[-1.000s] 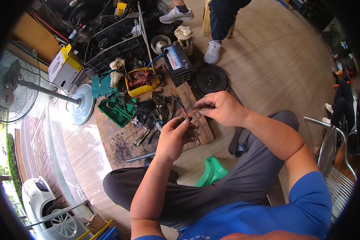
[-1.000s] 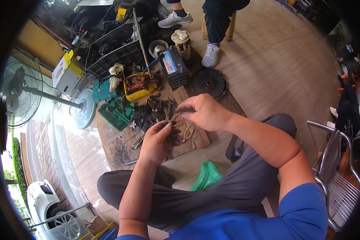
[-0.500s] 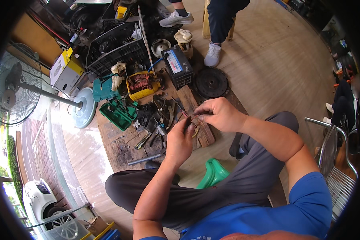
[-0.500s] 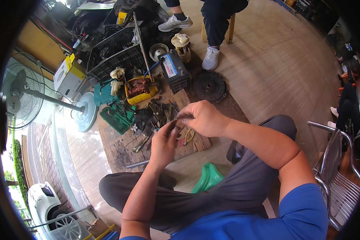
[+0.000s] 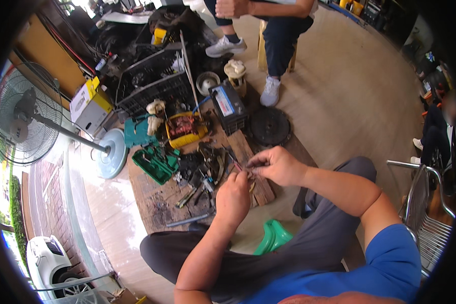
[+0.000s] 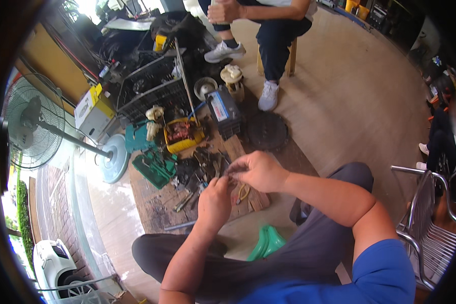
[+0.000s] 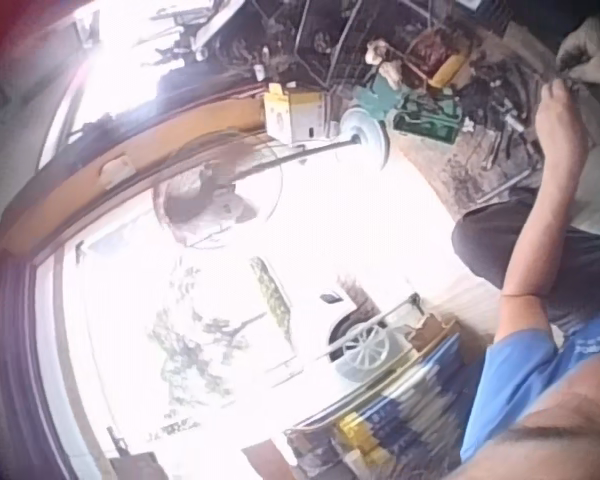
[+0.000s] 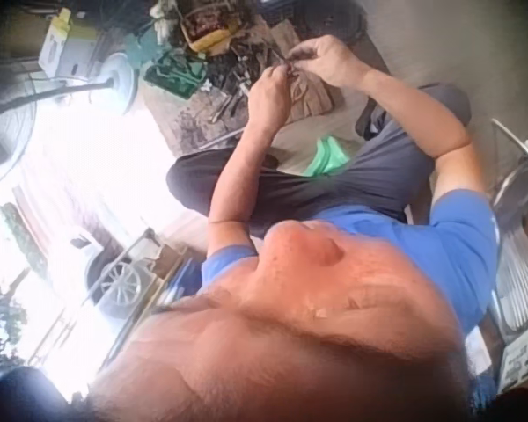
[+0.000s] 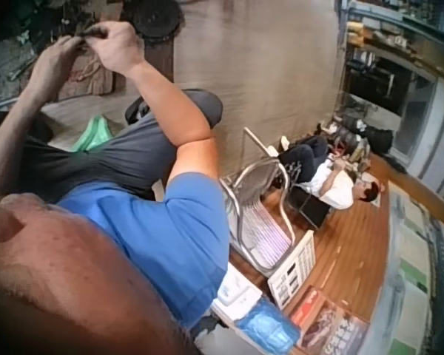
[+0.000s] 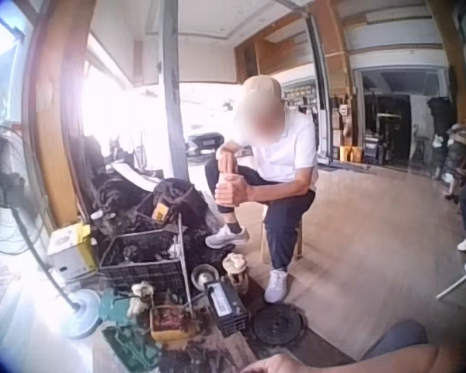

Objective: The person sits on the floor and uses a screwdriver to adjust and assemble small mechanical components, including a spark plug and other metal parts. The person repeatedly picks up, turns, and manipulates the parts while seated.

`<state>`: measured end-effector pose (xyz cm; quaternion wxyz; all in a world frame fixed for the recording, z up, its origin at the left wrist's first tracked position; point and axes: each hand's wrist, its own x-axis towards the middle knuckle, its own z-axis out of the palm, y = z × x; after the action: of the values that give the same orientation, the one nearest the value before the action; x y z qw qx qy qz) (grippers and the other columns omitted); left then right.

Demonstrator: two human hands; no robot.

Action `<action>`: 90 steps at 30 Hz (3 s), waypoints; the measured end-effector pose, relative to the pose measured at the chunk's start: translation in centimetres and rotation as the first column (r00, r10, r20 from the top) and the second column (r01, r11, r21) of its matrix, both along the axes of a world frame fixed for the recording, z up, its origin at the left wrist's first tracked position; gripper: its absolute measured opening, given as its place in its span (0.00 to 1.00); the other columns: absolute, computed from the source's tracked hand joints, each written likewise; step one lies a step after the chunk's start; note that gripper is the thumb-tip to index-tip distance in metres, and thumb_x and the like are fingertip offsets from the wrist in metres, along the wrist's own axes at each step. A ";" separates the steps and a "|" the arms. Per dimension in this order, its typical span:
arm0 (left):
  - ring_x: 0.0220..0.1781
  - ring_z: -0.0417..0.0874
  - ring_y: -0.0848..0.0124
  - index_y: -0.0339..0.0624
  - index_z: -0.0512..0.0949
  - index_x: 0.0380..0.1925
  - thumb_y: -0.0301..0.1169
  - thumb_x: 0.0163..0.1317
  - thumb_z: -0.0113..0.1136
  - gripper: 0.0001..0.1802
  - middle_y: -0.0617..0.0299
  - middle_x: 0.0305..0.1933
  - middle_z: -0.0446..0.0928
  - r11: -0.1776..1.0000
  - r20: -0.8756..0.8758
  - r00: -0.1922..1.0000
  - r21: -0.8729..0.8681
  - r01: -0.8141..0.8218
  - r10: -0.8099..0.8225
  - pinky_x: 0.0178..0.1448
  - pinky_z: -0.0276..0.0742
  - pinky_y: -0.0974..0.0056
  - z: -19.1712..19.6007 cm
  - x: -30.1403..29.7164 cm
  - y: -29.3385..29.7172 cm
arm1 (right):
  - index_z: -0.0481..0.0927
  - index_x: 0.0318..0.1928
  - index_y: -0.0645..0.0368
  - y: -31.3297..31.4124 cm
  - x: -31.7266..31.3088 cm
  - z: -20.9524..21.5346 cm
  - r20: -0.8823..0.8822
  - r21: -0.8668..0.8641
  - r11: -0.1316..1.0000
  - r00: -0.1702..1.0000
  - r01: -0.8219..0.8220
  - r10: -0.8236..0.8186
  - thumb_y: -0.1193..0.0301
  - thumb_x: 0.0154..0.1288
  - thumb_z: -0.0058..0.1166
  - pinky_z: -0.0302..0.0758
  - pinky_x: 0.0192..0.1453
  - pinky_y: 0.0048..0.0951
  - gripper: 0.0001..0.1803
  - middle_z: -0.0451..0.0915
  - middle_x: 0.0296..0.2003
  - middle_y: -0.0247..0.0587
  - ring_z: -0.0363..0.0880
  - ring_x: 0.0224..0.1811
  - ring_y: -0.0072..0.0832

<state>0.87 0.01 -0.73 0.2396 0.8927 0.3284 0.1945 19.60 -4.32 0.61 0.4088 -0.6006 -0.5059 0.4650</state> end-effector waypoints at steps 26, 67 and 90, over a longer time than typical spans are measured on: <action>0.43 0.83 0.50 0.38 0.78 0.37 0.24 0.58 0.57 0.07 0.49 0.38 0.80 0.986 -0.211 0.965 -0.098 0.135 -0.153 0.46 0.79 0.52 0.7 -1.3 0.6 | 0.80 0.35 0.59 -0.8 0.2 0.0 0.922 -0.025 0.788 0.290 -0.615 0.256 0.72 0.62 0.50 0.83 0.38 0.37 0.07 0.81 0.35 0.45 0.86 0.36 0.41; 0.27 0.78 0.65 0.33 0.82 0.44 0.39 0.70 0.59 0.17 0.50 0.24 0.78 0.732 0.055 0.998 -0.678 0.057 -0.027 0.37 0.75 0.60 1.1 -2.6 1.5 | 0.78 0.32 0.59 -0.8 1.1 0.5 0.926 0.066 0.765 0.325 -0.640 0.192 0.73 0.57 0.52 0.82 0.36 0.39 0.04 0.80 0.33 0.43 0.85 0.35 0.42; 0.38 0.83 0.51 0.39 0.76 0.34 0.22 0.56 0.54 0.06 0.50 0.34 0.77 0.975 -0.203 0.957 0.037 0.218 -0.206 0.42 0.80 0.52 0.1 -2.3 0.3 | 0.80 0.36 0.60 -0.4 1.0 1.3 0.899 -0.170 0.792 0.236 -0.586 0.368 0.73 0.60 0.51 0.83 0.42 0.41 0.07 0.83 0.38 0.47 0.86 0.41 0.43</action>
<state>-1.44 0.35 -0.67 0.1986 0.9444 0.2471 0.0874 20.59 -4.73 1.89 -0.0343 -0.5216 -0.8449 0.1137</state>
